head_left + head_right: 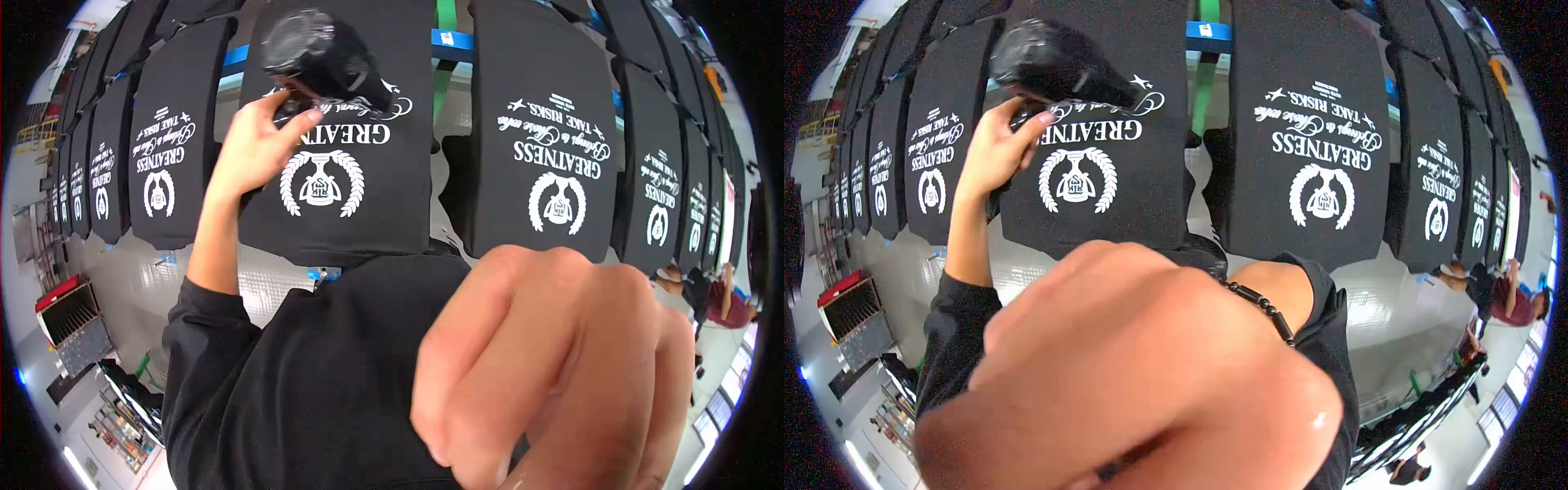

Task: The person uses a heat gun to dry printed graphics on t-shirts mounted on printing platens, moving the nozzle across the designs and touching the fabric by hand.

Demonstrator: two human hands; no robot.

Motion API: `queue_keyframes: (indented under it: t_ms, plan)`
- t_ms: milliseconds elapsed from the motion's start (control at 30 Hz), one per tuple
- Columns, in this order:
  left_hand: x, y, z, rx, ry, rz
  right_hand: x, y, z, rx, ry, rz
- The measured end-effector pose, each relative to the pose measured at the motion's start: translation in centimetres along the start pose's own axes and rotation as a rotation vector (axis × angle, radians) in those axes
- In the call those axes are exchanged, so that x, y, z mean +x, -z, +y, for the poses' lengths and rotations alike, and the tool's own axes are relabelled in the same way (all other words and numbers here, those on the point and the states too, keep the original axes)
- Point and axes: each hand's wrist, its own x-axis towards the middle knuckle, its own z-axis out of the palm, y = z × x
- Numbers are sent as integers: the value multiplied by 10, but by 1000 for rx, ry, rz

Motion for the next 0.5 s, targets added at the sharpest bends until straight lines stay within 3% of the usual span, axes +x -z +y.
queue_keyframes:
  t_ms: [167, 200, 233, 267, 367, 433, 500]
  plan:
    - [-21, 41, -23, 3, 60, 142, -20, 28, -12, -52, 7, 38]
    - [-25, 54, -33, 68, 70, 193, -6, -13, 3, -51, 12, 32]
    - [-29, 63, -43, 33, 97, 262, 0, 12, 10, -51, 15, 27]
    - [-32, 75, -54, 9, 103, 291, 11, -45, 21, -50, 22, 19]
    - [-39, 96, -69, 54, 182, 441, 57, -58, 63, -39, 61, -18]
    - [-36, 104, -77, 26, 195, 480, 42, -44, 130, -169, -268, 175]
    - [-31, 103, -75, -47, 210, 483, 14, -26, 218, -315, -413, 389]
